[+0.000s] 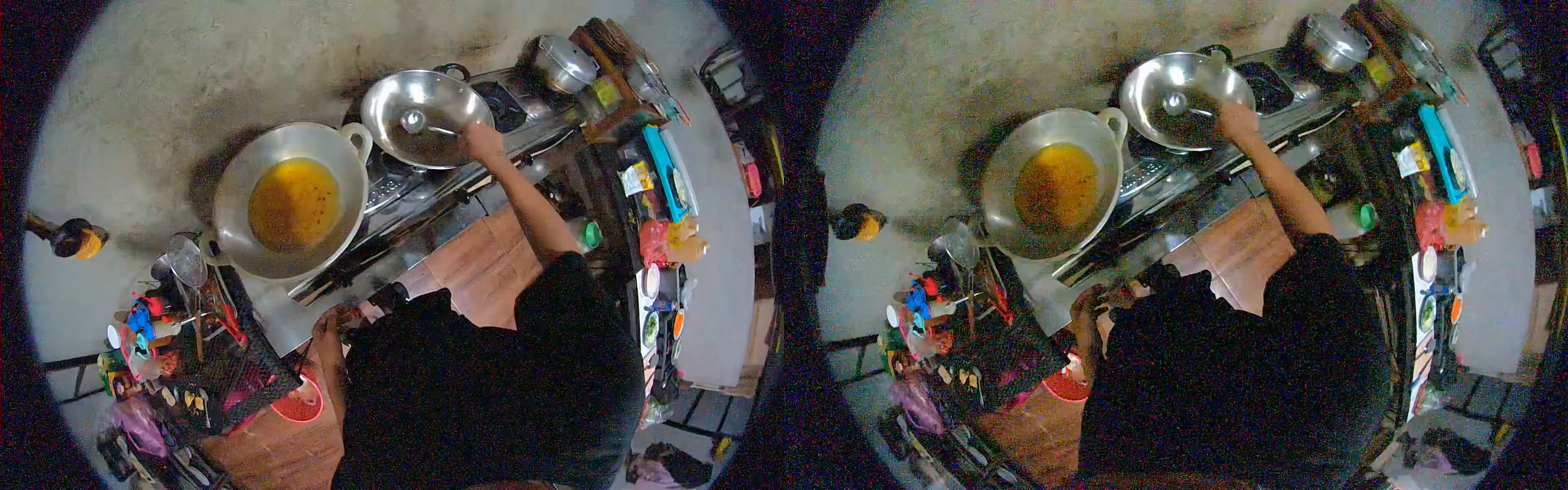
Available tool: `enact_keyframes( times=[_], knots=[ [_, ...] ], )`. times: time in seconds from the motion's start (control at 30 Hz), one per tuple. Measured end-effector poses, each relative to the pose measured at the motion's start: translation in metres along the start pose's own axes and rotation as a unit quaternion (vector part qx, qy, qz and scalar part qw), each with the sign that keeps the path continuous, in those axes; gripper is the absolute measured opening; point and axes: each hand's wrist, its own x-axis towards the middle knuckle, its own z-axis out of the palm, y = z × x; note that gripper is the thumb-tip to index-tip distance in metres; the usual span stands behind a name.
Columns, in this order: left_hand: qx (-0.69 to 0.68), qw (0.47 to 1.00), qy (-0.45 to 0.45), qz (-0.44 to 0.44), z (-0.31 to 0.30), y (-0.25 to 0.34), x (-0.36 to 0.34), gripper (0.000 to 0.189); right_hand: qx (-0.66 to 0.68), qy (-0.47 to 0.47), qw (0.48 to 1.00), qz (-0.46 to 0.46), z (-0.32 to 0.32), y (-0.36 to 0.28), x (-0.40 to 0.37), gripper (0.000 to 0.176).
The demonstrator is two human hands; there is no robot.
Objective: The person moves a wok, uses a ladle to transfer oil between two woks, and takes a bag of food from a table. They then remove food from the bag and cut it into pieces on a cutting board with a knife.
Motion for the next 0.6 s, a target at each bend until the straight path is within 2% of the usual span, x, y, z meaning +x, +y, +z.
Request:
enact_keyframes(
  times=[0.07, 0.17, 0.23, 0.27, 0.33, 0.4, 0.47, 0.53, 0.6],
  knots=[
    [-0.01, 1.0, 0.019, -0.017, -0.005, -0.012, 0.002, 0.027, 0.002, 0.017, 1.0, -0.007, -0.003, 0.013, -0.005, 0.02],
    [-0.017, 0.999, 0.03, 0.018, -0.012, -0.029, 0.006, 0.027, -0.027, 0.047, 0.998, -0.015, -0.005, 0.042, -0.007, 0.018],
    [-0.106, 0.993, -0.039, -0.023, -0.014, -0.022, 0.008, 0.028, -0.087, 0.08, 0.993, -0.028, -0.011, 0.049, -0.004, 0.02],
    [-0.104, 0.994, -0.038, -0.021, -0.011, -0.017, 0.007, 0.028, -0.073, 0.07, 0.995, -0.018, -0.014, 0.049, -0.009, 0.023],
    [0.012, 0.999, -0.008, 0.032, -0.001, -0.008, 0.0, 0.028, -0.043, 0.079, 0.996, -0.011, -0.018, 0.046, -0.024, 0.024],
    [0.01, 0.999, -0.011, 0.029, 0.002, -0.011, 0.005, 0.028, -0.014, 0.089, 0.996, -0.003, -0.016, 0.046, -0.038, 0.024],
    [0.008, 1.0, -0.01, 0.025, 0.006, -0.014, 0.007, 0.028, 0.013, 0.177, 0.983, -0.047, -0.008, 0.05, -0.05, 0.026],
    [-0.061, 0.997, -0.031, 0.033, 0.015, -0.012, 0.005, 0.027, 0.017, 0.168, 0.985, -0.034, -0.006, 0.052, -0.054, 0.027],
    [-0.023, 0.999, -0.04, 0.027, 0.02, -0.002, 0.005, 0.027, 0.019, 0.16, 0.987, -0.017, -0.003, 0.05, -0.061, 0.028]
  ],
)
